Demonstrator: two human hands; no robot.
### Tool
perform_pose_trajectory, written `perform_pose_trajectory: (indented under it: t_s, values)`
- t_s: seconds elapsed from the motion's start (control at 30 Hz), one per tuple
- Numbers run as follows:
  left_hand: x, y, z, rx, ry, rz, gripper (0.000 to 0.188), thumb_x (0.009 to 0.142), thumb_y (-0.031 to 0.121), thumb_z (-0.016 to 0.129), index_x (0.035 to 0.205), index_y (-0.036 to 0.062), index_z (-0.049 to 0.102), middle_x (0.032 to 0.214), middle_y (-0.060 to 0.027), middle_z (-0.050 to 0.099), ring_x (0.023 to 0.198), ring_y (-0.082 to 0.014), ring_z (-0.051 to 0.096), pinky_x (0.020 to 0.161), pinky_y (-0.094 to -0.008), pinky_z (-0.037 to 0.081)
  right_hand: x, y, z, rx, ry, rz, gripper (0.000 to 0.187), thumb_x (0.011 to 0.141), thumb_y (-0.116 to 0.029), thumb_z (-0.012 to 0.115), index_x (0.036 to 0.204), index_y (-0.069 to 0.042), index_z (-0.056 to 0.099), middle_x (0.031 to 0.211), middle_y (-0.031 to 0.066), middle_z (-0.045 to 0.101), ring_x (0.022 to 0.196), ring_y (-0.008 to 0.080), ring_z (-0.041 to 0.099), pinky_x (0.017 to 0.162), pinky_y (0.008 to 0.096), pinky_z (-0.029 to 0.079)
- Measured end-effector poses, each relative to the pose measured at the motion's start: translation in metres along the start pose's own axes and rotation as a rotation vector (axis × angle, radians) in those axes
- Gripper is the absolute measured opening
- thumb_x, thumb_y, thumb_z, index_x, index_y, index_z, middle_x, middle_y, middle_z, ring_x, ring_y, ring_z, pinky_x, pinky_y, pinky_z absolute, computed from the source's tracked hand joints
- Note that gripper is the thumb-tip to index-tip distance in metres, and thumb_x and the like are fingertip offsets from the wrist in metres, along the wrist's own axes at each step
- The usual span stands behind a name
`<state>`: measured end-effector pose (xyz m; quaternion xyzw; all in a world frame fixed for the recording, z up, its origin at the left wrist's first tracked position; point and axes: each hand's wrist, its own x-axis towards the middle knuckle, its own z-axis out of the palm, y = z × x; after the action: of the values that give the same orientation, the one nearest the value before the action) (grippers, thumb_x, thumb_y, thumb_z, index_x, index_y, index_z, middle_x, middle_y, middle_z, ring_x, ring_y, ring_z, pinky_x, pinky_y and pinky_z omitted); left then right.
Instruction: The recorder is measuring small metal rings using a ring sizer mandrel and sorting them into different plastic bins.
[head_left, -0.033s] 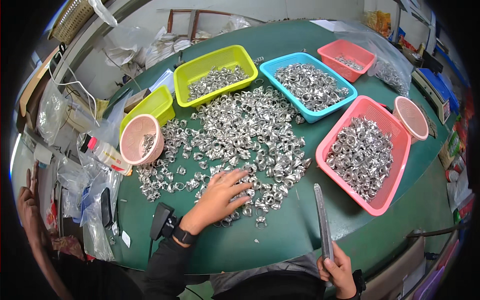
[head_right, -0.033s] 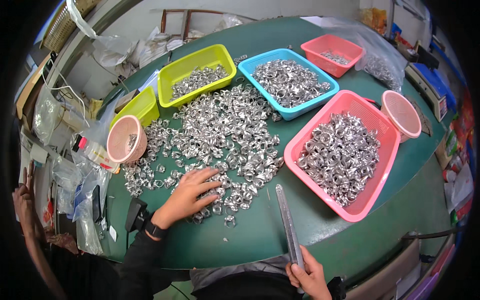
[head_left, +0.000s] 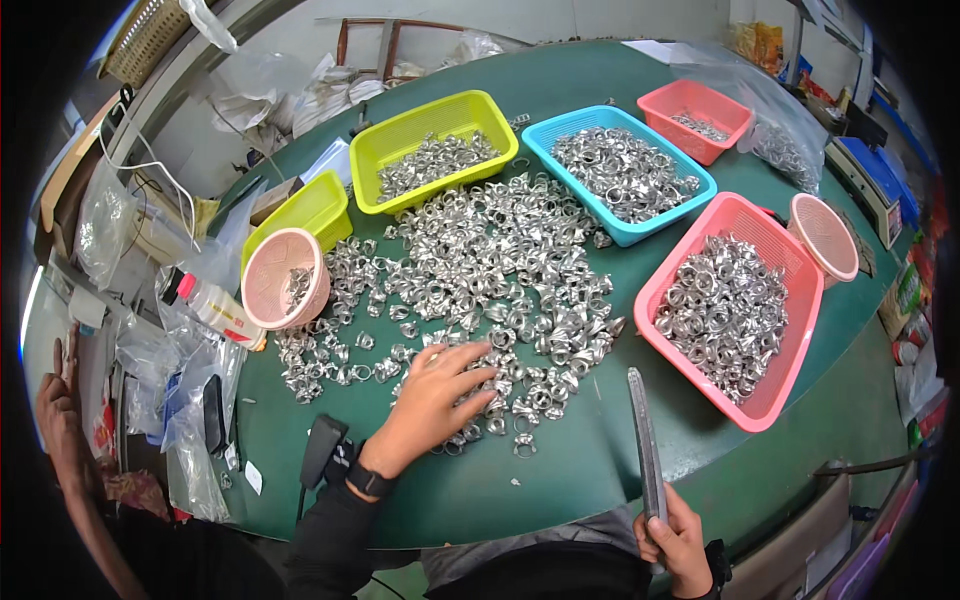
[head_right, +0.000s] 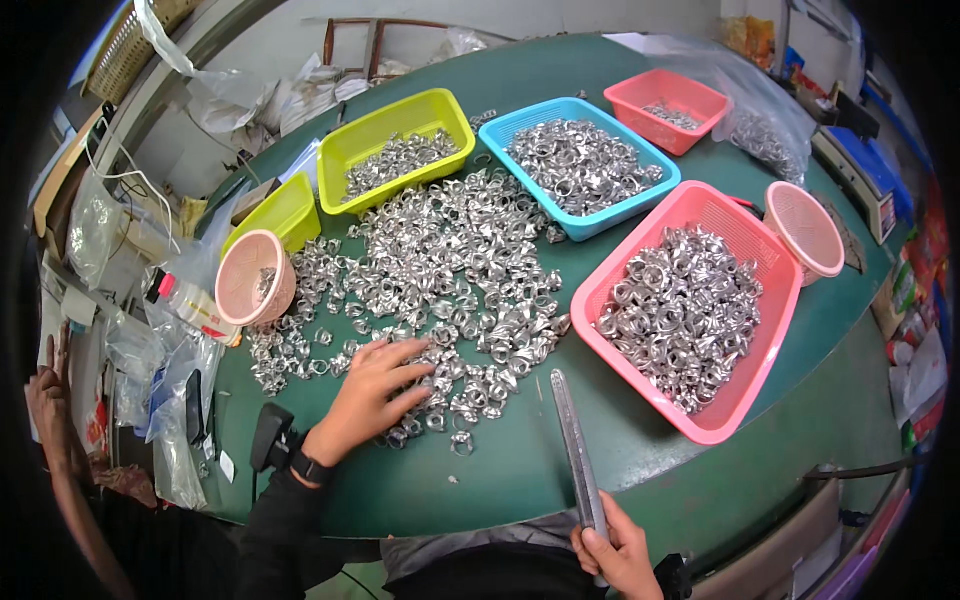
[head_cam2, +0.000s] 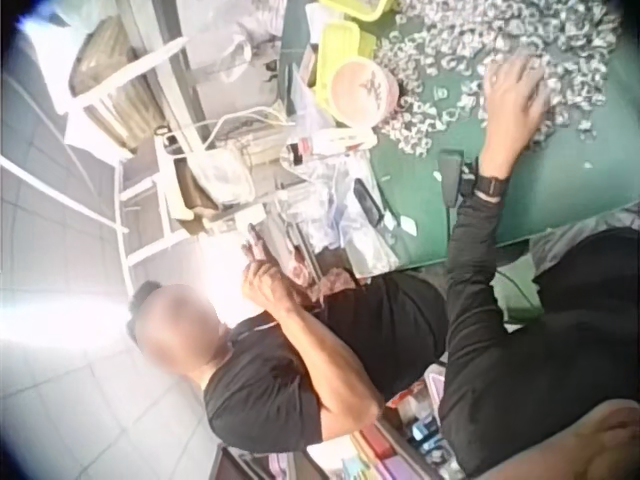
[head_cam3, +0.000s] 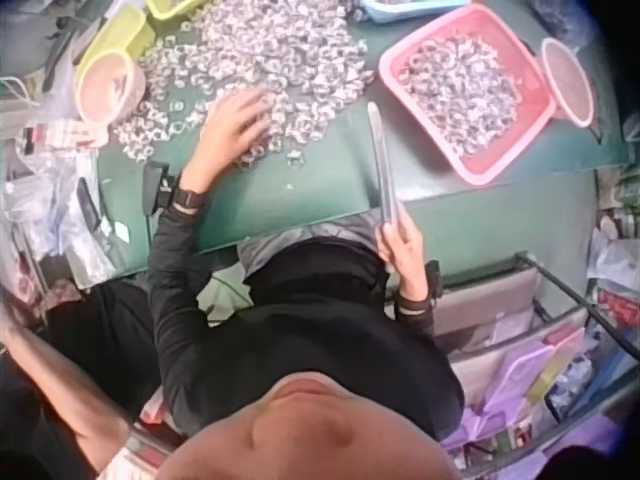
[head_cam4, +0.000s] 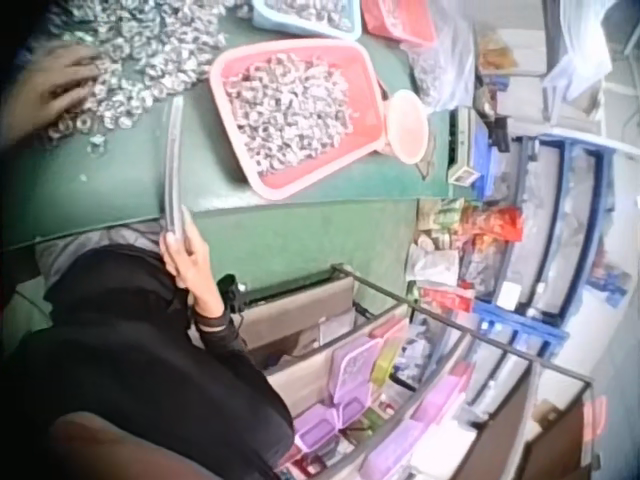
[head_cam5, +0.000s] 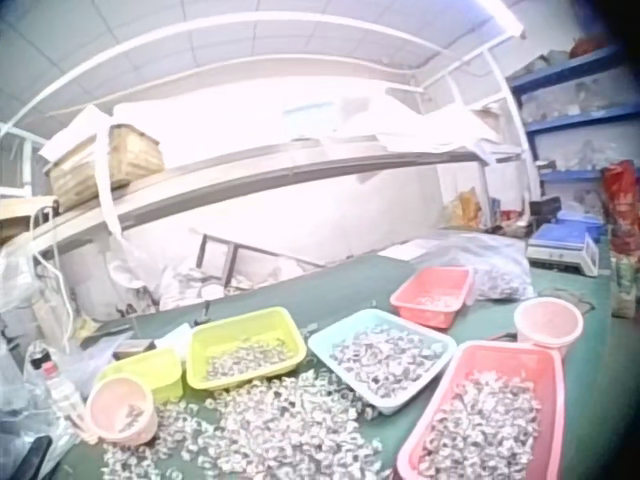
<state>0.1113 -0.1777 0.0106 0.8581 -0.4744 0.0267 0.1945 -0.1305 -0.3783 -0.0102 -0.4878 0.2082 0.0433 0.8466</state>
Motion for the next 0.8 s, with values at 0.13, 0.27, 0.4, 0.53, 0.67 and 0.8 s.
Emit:
perform_pose_trajectory:
  t_s: [0.13, 0.27, 0.4, 0.53, 0.67, 0.8]
  values:
    - [-0.028, 0.019, -0.01, 0.006, 0.032, -0.082, 0.024, 0.06, 0.019, 0.065, 0.077, 0.0053, 0.055, 0.079, -0.0049, 0.05, 0.077, -0.0201, 0.046, 0.068, -0.0318, 0.033, 0.005, 0.011, 0.017, -0.091, -0.024, -0.076, 0.053, 0.077, -0.017, 0.048, 0.12, -0.002, 0.021, 0.06, 0.0073, 0.043, 0.039, 0.0066, 0.032, 0.034, 0.0185, 0.027]
    - [-0.031, 0.031, 0.017, -0.049, 0.038, 0.026, 0.028, 0.064, 0.014, 0.058, 0.088, 0.0031, 0.048, 0.081, -0.0093, 0.044, 0.081, -0.0241, 0.043, 0.069, -0.0333, 0.032, -0.005, 0.022, 0.029, 0.001, 0.159, -0.473, 0.048, 0.081, -0.017, 0.042, 0.121, -0.004, 0.02, 0.069, 0.006, 0.045, 0.04, 0.0056, 0.035, 0.033, 0.0183, 0.029]
    - [-0.042, 0.029, 0.021, -0.031, 0.085, 0.043, 0.025, 0.065, 0.006, 0.048, 0.089, -0.0012, 0.046, 0.082, -0.0103, 0.043, 0.082, -0.0234, 0.042, 0.07, -0.0326, 0.031, -0.004, 0.002, 0.078, -0.53, -0.28, -0.287, 0.032, 0.077, -0.013, 0.048, 0.103, 0.003, 0.039, 0.063, 0.0033, 0.047, 0.047, 0.0061, 0.038, 0.043, 0.016, 0.031]
    - [-0.063, 0.026, 0.024, -0.159, 0.194, 0.03, 0.026, 0.066, 0.004, 0.049, 0.092, -0.0028, 0.046, 0.085, -0.0114, 0.045, 0.082, -0.0242, 0.044, 0.072, -0.0334, 0.034, 0.006, 0.006, 0.103, -0.043, 0.081, -0.115, 0.018, 0.078, -0.012, 0.046, 0.091, -0.003, 0.038, 0.064, 0.0037, 0.046, 0.043, 0.0053, 0.035, 0.035, 0.0164, 0.027]
    - [-0.08, 0.031, 0.004, -0.503, 0.391, -0.103, 0.025, 0.07, 0.003, 0.052, 0.094, -0.0022, 0.047, 0.09, -0.012, 0.047, 0.081, -0.0244, 0.047, 0.07, -0.0316, 0.039, 0.0, 0.021, 0.081, -0.368, -0.15, -0.219, 0.04, 0.079, -0.012, 0.045, 0.114, -0.001, 0.029, 0.065, 0.0038, 0.046, 0.042, 0.004, 0.034, 0.036, 0.0156, 0.026]
    - [-0.123, 0.023, -0.027, -1.407, 0.508, -0.514, 0.049, 0.064, -0.01, 0.056, 0.108, -0.0031, 0.036, 0.095, -0.0138, 0.049, 0.091, -0.0219, 0.05, 0.079, -0.0302, 0.041, 0.006, 0.026, 0.087, -0.448, -0.197, 0.017, 0.046, 0.077, -0.01, 0.048, 0.117, 0.001, 0.028, 0.064, 0.0, 0.045, 0.047, 0.0037, 0.036, 0.041, 0.0155, 0.029]
